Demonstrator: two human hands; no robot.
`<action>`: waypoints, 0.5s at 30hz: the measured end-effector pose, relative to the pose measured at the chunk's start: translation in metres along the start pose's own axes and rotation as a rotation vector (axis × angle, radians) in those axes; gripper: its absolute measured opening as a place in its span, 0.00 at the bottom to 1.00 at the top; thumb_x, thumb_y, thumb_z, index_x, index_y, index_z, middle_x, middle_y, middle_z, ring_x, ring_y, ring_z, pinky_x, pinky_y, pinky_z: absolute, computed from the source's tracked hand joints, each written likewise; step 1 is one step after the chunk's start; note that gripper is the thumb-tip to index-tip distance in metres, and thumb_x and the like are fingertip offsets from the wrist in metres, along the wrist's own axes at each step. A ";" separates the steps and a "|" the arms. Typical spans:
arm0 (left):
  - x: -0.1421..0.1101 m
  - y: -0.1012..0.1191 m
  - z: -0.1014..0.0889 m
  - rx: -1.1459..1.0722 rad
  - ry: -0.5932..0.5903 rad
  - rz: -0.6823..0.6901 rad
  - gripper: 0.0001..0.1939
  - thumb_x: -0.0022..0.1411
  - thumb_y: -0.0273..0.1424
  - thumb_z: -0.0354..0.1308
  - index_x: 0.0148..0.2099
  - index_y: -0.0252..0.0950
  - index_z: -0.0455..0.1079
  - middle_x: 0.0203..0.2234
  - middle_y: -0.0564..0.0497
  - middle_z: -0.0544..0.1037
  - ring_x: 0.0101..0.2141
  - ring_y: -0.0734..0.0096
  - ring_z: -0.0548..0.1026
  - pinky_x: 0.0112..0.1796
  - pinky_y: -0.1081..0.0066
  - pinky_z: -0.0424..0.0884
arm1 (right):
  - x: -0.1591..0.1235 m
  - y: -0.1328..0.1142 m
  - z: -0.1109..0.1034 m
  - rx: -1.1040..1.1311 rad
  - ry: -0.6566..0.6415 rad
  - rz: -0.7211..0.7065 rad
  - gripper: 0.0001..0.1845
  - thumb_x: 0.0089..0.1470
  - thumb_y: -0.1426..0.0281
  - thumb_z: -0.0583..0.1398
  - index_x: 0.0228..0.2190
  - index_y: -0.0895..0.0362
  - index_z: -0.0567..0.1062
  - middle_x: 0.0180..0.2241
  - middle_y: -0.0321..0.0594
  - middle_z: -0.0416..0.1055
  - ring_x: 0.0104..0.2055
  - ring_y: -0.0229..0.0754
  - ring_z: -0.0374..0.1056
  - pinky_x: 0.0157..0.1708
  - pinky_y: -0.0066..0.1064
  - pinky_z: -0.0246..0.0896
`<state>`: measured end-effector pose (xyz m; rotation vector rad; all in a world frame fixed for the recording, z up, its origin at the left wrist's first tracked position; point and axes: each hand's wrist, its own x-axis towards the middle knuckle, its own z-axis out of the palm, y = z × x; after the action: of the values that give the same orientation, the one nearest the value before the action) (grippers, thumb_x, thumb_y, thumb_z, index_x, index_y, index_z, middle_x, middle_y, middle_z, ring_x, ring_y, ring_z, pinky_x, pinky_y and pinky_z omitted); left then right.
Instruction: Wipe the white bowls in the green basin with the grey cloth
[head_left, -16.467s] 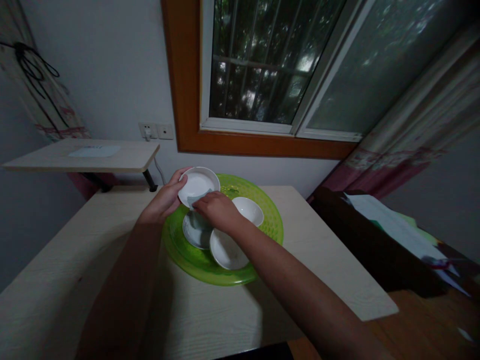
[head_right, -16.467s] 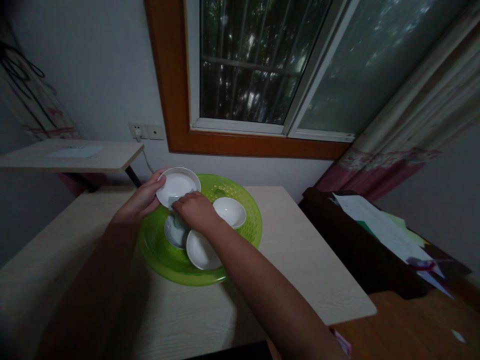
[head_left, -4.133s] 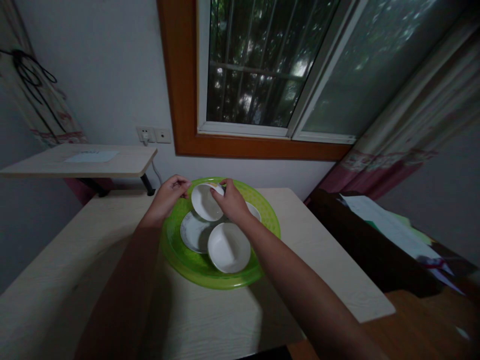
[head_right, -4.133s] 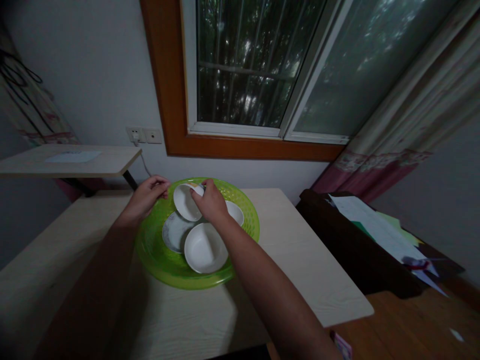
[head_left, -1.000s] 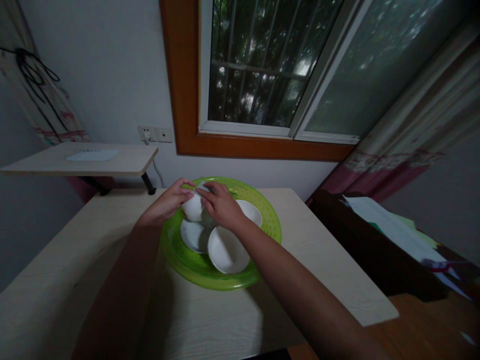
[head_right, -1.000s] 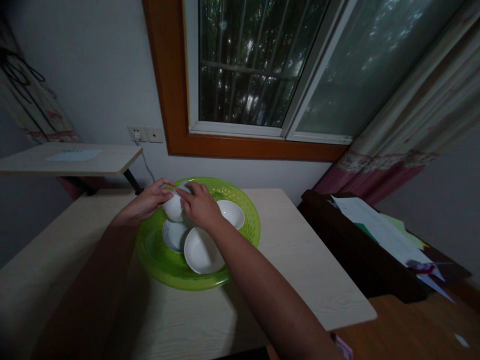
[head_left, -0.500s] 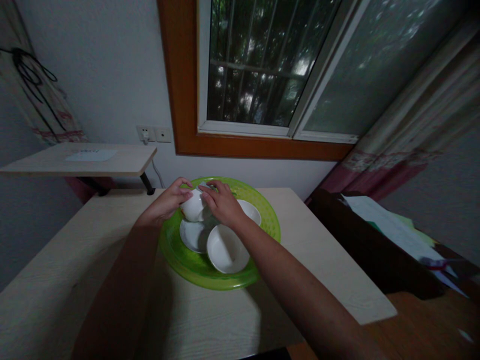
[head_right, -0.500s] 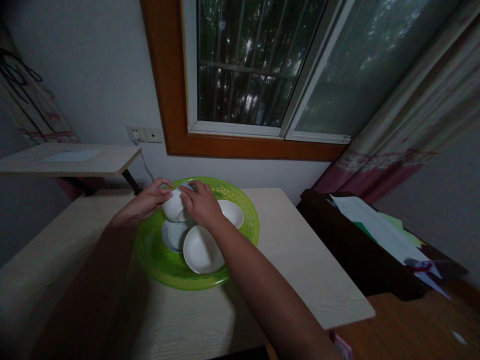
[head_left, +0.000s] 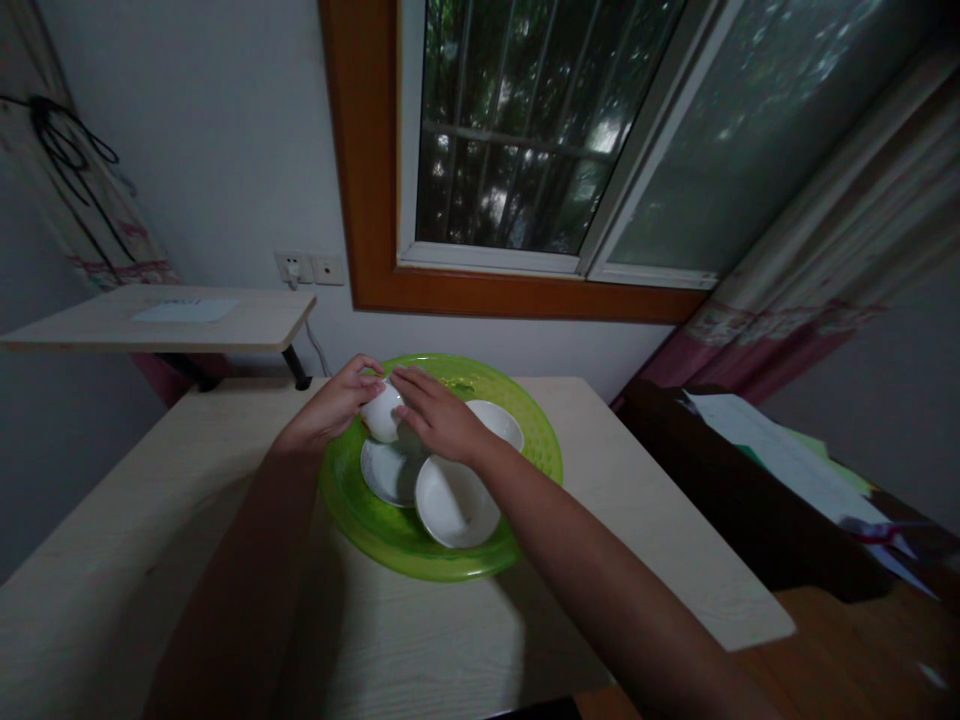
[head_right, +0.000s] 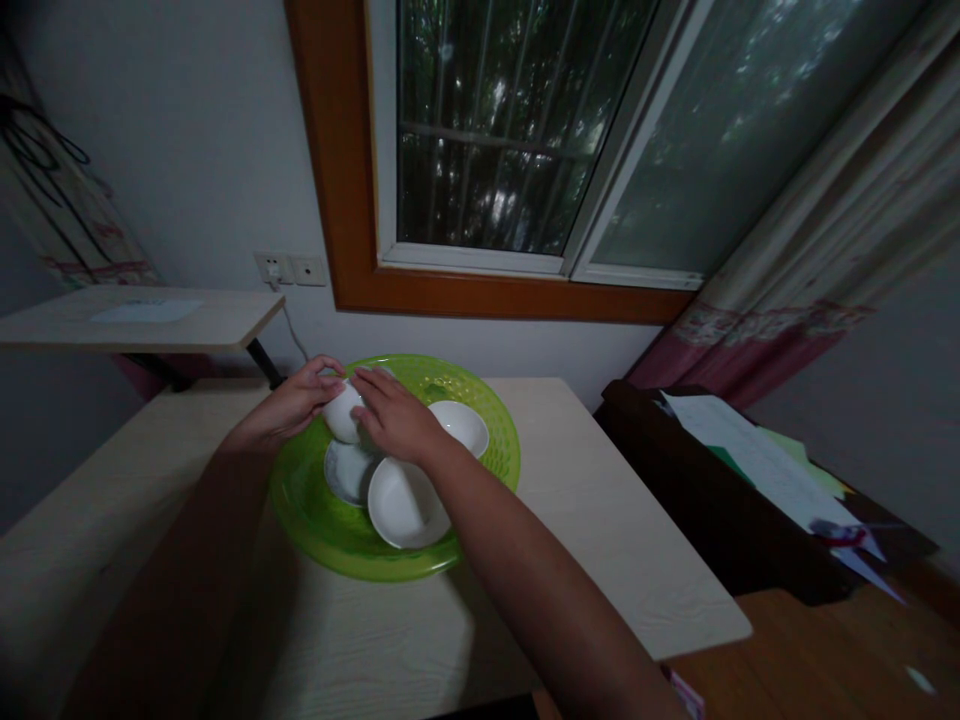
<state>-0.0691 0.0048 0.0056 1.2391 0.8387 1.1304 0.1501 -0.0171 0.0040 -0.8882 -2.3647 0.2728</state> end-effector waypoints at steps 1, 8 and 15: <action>0.001 0.000 -0.001 -0.008 0.006 -0.002 0.24 0.51 0.32 0.74 0.45 0.39 0.64 0.31 0.53 0.78 0.27 0.70 0.76 0.27 0.76 0.69 | 0.000 -0.002 -0.001 0.000 -0.004 -0.014 0.32 0.72 0.61 0.55 0.72 0.57 0.63 0.74 0.53 0.58 0.78 0.52 0.50 0.75 0.54 0.47; 0.002 0.006 -0.003 -0.087 0.103 0.022 0.24 0.48 0.27 0.74 0.43 0.38 0.65 0.31 0.54 0.75 0.29 0.74 0.74 0.29 0.78 0.68 | 0.002 -0.003 -0.003 0.037 0.015 -0.036 0.33 0.71 0.61 0.57 0.73 0.52 0.60 0.76 0.48 0.54 0.80 0.49 0.44 0.76 0.54 0.44; 0.000 0.008 -0.007 -0.113 0.094 0.015 0.23 0.49 0.29 0.75 0.41 0.38 0.64 0.30 0.54 0.74 0.29 0.73 0.73 0.28 0.77 0.68 | 0.000 0.028 0.012 0.284 0.082 0.353 0.49 0.61 0.52 0.67 0.73 0.57 0.58 0.73 0.58 0.59 0.74 0.58 0.57 0.73 0.55 0.50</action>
<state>-0.0773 0.0060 0.0117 1.1075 0.8253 1.2397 0.1577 0.0048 -0.0166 -1.1468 -2.0192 0.6805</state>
